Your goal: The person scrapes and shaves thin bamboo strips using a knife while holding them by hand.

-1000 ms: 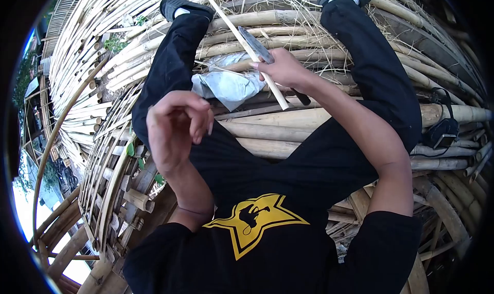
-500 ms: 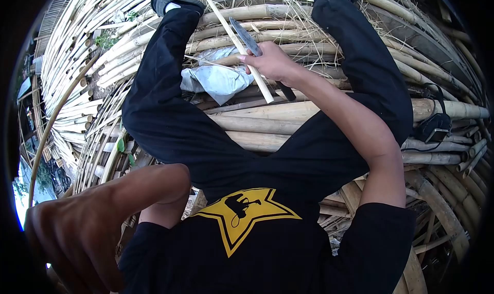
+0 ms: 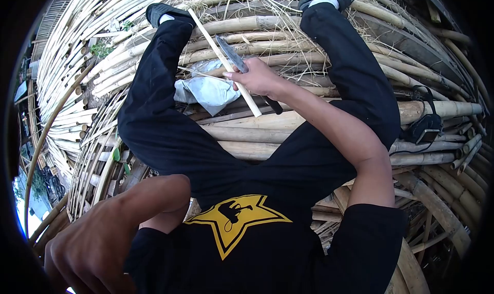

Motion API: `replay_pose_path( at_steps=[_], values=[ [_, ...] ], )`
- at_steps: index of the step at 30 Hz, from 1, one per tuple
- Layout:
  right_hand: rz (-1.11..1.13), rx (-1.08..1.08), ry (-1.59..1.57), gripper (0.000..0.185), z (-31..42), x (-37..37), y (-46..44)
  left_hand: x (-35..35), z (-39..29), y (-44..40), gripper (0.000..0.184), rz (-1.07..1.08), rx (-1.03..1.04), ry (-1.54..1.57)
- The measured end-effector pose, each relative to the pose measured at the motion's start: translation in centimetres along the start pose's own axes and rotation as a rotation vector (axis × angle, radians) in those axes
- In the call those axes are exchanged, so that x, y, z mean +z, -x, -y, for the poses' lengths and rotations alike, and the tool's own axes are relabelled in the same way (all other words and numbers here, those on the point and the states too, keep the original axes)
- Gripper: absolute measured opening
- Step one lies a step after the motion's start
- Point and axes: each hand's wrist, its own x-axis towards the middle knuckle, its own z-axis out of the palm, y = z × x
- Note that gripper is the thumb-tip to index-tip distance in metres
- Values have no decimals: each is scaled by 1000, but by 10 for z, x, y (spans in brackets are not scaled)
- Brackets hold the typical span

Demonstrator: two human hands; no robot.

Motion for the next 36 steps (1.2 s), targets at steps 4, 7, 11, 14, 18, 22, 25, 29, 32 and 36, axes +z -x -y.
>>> replay_pose_path(
  at_steps=[4, 7, 11, 14, 18, 22, 25, 29, 32, 36],
  values=[
    [22, 13, -4, 27, 0, -3, 0, -3, 6, -3, 56, 88, -3, 88],
    [1, -17, 23, 27, -1, -4, -2, -11, 3, -1, 56, 119, -7, 126],
    [-55, -68, 29, 26, 4, -5, -1, -47, 1, 35, 56, -196, 123, -146],
    [-72, -104, -95, 31, 12, -1, 3, -98, -1, 86, 45, -892, -161, -777],
    [-24, -130, -89, 28, 20, 1, 9, -153, 43, 154, 39, -1353, -889, -1366],
    [-14, -264, -171, 29, -1, 15, -2, -164, 57, 189, 31, -1331, -811, -836],
    [-82, -215, 7, 28, -12, 8, -8, -181, 58, 203, 26, -1381, -699, -884],
    [-227, -259, 91, 28, -4, 5, -6, -184, 60, 207, 23, -1406, -719, -837],
    [-242, -242, 88, 28, 10, 2, 3, -177, 60, 197, 24, -1431, -694, -725],
    [-288, -273, 81, 27, -2, 2, -5, -175, 56, 196, 22, -1467, -673, -596]
  ],
)
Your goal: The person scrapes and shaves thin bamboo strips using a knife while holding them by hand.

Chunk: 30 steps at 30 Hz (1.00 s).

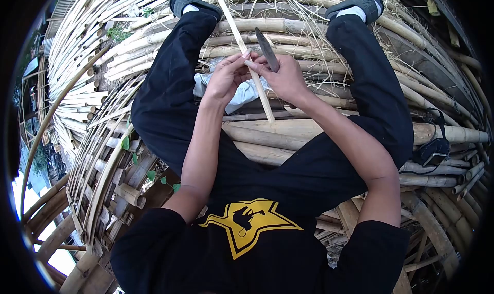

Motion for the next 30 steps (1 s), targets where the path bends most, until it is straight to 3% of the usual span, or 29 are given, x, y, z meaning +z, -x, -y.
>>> replay_pose_path(
  at_steps=[5, 7, 11, 13, 16, 24, 27, 30],
  values=[
    [-77, -98, -104, 25, -14, 5, -1, -2, 1, -2, 25, 45, -16, 15],
    [-201, -199, 12, 23, -2, 5, 5, -2, 1, -3, 22, 53, 12, 43],
    [-198, -287, 196, 21, 11, -3, 8, -2, 2, -7, 23, 58, 23, 16],
    [-204, -431, 378, 16, 5, -8, 3, -3, 2, -9, 24, 65, 42, 9],
    [-162, -571, 381, 8, 9, -12, 0, -2, 2, -12, 25, 20, 74, -27],
    [-107, -580, 446, 13, 18, -25, -4, 0, -5, -15, 21, -32, 135, -28],
    [-75, -476, 422, 18, 24, -24, -3, -2, -7, -15, 21, -52, 174, -42],
    [-29, -505, 457, 12, 19, -24, -5, -3, -1, -20, 26, -54, 195, -43]
  ],
)
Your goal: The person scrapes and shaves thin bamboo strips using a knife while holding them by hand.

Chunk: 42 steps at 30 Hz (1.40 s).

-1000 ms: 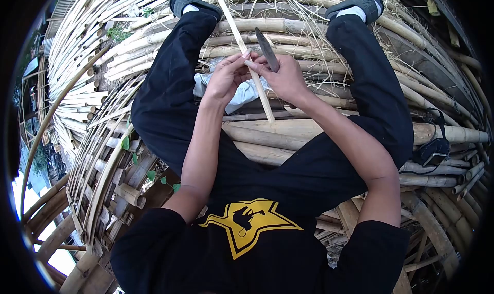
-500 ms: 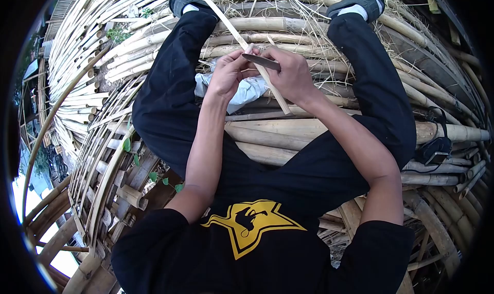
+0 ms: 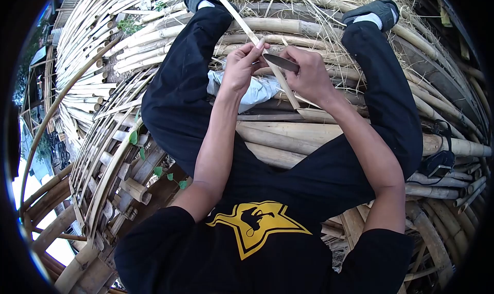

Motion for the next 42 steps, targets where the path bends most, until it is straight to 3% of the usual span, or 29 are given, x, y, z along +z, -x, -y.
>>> replay_pose_path(
  at_steps=[4, 6, 7, 8, 10, 12, 14, 16, 18, 19, 22, 24, 26, 31, 34, 36, 37, 40, 41, 42],
  values=[
    [-109, 252, -218, 15, -7, 9, -1, 1, 2, 2, 27, 56, -23, -41],
    [-40, 295, -505, 26, -7, 7, -5, 7, 7, 5, 25, 77, -39, -13],
    [57, 476, -672, 25, -10, 5, -5, 9, 8, 6, 24, 88, -91, 76],
    [57, 473, -671, 25, -9, 4, -5, 9, 9, 6, 23, 100, -141, 165],
    [-64, 521, -1025, 26, -5, 4, -5, 5, 8, 6, 22, 107, -165, 187],
    [-39, 535, -1024, 25, -4, 1, -6, 6, 7, 8, 24, 66, -189, 216],
    [66, 533, -673, 23, -2, 1, -9, 5, 8, 6, 26, 101, -168, 227],
    [103, 517, -706, 21, -10, -1, -11, 1, 12, 0, 24, 38, -112, 107],
    [23, 590, -205, 22, -15, -9, -13, -7, 12, -3, 23, -29, -74, 25],
    [-154, 295, 123, 35, -27, -8, -10, -9, 11, -4, 22, -98, -38, -55],
    [-105, 424, 163, 42, -19, -21, -11, -10, 9, -4, 20, -139, -9, -33],
    [-59, 419, 9, 41, -33, -15, -12, -6, 7, -4, 20, -149, 3, -17],
    [163, 466, -315, 36, -31, -8, -12, -4, 4, -3, 19, -164, 70, 50],
    [360, 526, -92, 31, -10, -16, -12, -2, 0, -1, 22, -221, 113, 75],
    [292, 514, -43, 31, -19, -15, -12, 2, -10, 7, 31, -196, 16, -37],
    [261, 486, -36, 28, -17, -16, -12, 7, -25, 18, 40, -241, 56, -411],
    [224, 460, -34, 26, -17, -17, -13, 13, -44, 33, 47, -217, 98, -503],
    [259, 424, -204, 25, -3, -29, -18, 18, -99, 82, 52, -47, 320, -400],
    [228, 413, -182, 35, -6, -27, -18, 17, -117, 98, 57, 69, 438, -368],
    [231, 417, -181, 35, -11, -24, -18, 9, -136, 110, 60, 371, 614, -301]
  ],
)
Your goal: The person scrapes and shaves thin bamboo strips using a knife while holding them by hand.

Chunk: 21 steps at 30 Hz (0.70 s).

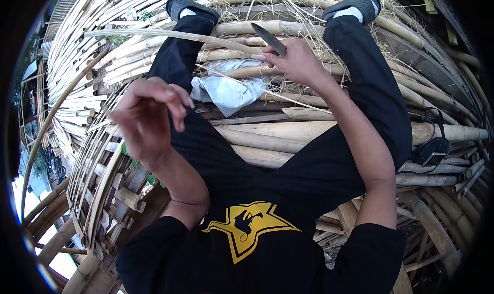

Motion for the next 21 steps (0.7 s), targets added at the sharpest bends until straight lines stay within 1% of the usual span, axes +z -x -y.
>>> replay_pose_path(
  at_steps=[1, 2, 4, 6, 7, 10, 11, 12, 14, 16, 18, 19, 20, 21],
  values=[
    [-41, -6, 98, 36, -6, 2, -2, 12, -26, -3, 59, 83, 142, 256],
    [-79, -11, 196, 38, -10, 4, -2, 17, -48, -5, 49, 112, 223, 365],
    [-88, -5, 206, 41, -11, 6, -1, 28, -92, -8, 31, 200, 379, 592],
    [-65, 14, 258, 43, -16, 9, -2, 24, -111, -6, 25, 147, 456, 608],
    [-70, 0, 218, 44, -18, 12, -2, 15, -114, -6, 20, 257, 479, 640],
    [-63, -19, 246, 44, -19, 12, -2, 8, -117, -11, 8, 474, 499, 847],
    [-67, -19, 244, 44, -21, 13, -3, -2, -119, -2, 8, 525, 552, 942],
    [-76, -23, 249, 44, -22, 14, -4, 3, -119, -7, 9, 558, 561, 972],
    [-96, -95, 218, 41, -23, 15, -2, 11, -119, -17, 9, 626, 577, 1031],
    [-85, -74, 192, 39, -23, 17, -1, 24, -119, -23, 18, 660, 584, 1110],
    [-34, -13, 223, 37, -21, 15, -1, 33, -117, -29, 30, 702, 604, 1195],
    [-52, -5, 198, 38, -12, 12, 4, 37, -114, -32, 37, 730, 619, 1245],
    [-78, -54, 188, 38, -17, 13, 4, 32, -111, -32, 37, 740, 622, 1251],
    [-76, -64, 188, 39, -18, 14, 3, 20, -106, -28, 21, 513, 662, 1206]
  ],
)
